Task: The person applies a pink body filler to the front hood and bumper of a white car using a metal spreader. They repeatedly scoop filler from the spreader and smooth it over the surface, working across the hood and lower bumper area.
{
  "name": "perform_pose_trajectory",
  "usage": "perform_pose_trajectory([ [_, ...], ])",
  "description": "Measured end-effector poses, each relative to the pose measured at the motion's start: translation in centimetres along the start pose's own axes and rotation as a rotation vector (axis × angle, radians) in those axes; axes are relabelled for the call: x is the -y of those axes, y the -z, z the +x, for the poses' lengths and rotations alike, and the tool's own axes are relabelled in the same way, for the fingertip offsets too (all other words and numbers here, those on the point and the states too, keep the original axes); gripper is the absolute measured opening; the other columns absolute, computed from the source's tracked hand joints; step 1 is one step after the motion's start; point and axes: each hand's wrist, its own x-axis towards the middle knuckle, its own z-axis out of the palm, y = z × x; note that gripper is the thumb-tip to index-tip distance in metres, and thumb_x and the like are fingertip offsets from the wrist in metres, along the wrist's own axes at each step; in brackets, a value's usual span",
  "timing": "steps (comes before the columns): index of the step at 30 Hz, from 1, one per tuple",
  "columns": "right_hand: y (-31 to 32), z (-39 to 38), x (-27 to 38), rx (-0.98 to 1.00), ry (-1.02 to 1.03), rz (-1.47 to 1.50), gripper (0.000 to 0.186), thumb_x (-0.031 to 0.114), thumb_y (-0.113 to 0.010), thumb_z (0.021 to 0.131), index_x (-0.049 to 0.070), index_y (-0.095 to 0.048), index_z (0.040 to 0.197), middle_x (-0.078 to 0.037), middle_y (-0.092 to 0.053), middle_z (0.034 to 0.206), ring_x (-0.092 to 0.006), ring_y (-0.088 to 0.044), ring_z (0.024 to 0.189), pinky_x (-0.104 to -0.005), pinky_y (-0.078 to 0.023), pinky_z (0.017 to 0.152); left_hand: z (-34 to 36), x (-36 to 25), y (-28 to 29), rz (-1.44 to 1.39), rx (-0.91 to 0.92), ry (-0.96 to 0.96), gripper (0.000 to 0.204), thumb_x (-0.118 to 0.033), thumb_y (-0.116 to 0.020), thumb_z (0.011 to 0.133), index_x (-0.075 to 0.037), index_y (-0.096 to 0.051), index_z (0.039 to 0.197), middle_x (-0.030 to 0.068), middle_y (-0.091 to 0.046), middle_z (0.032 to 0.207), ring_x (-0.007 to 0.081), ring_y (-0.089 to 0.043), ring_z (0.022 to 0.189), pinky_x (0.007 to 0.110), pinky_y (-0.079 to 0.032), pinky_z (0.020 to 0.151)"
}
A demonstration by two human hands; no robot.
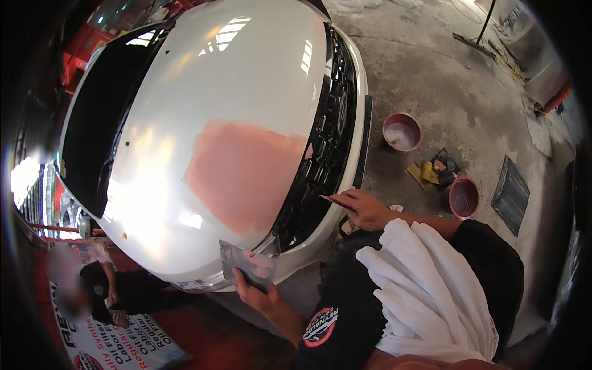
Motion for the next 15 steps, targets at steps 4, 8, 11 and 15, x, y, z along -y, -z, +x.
perform_pose_trajectory([
  [4, -2.0, -1.4, 0.4, -0.002, 0.016, -0.024, 0.060, -0.003, -0.062, 0.085, 0.015, -0.054, 0.142, -0.014, -0.059, 0.127, -0.0344, -0.056, 0.117, -0.0412, -0.048, 0.101, -0.9, 1.1, 1.5, 0.030, 0.036, 0.000, 0.038, -0.019, -0.054, 0.104, 0.001, -0.050, 0.137, 0.0149, -0.061, 0.130, 0.0279, -0.063, 0.117, 0.044, -0.052, 0.101],
  [8, -0.7, -0.3, 5.8, 0.068, -0.115, 0.302, 0.054, 0.000, -0.058, 0.092, 0.009, -0.052, 0.145, -0.015, -0.058, 0.133, -0.0324, -0.056, 0.121, -0.0369, -0.045, 0.103, -1.2, 2.5, 2.4, 0.137, 0.129, -0.018, 0.037, -0.014, -0.056, 0.103, -0.001, -0.052, 0.138, 0.0116, -0.063, 0.126, 0.0219, -0.064, 0.109, 0.035, -0.053, 0.092],
  [11, -0.9, 0.8, 11.4, 0.091, 0.287, 0.045, 0.060, 0.000, -0.065, 0.085, 0.011, -0.056, 0.142, -0.012, -0.060, 0.132, -0.0334, -0.055, 0.123, -0.0390, -0.045, 0.104, -1.8, 2.1, 4.4, 0.215, 0.232, -0.036, 0.029, -0.016, -0.054, 0.106, 0.000, -0.057, 0.129, 0.0069, -0.066, 0.118, 0.0156, -0.064, 0.102, 0.031, -0.053, 0.087],
  [15, -2.7, 2.5, 14.0, 0.241, 0.694, -0.268, 0.065, 0.017, -0.076, 0.075, 0.017, -0.060, 0.138, -0.006, -0.058, 0.134, -0.0334, -0.050, 0.126, -0.0475, -0.041, 0.105, -4.3, 0.3, 4.5, 0.406, 0.350, -0.067, 0.025, -0.017, -0.054, 0.106, 0.000, -0.062, 0.122, 0.0032, -0.067, 0.108, 0.0102, -0.062, 0.094, 0.027, -0.051, 0.081],
])
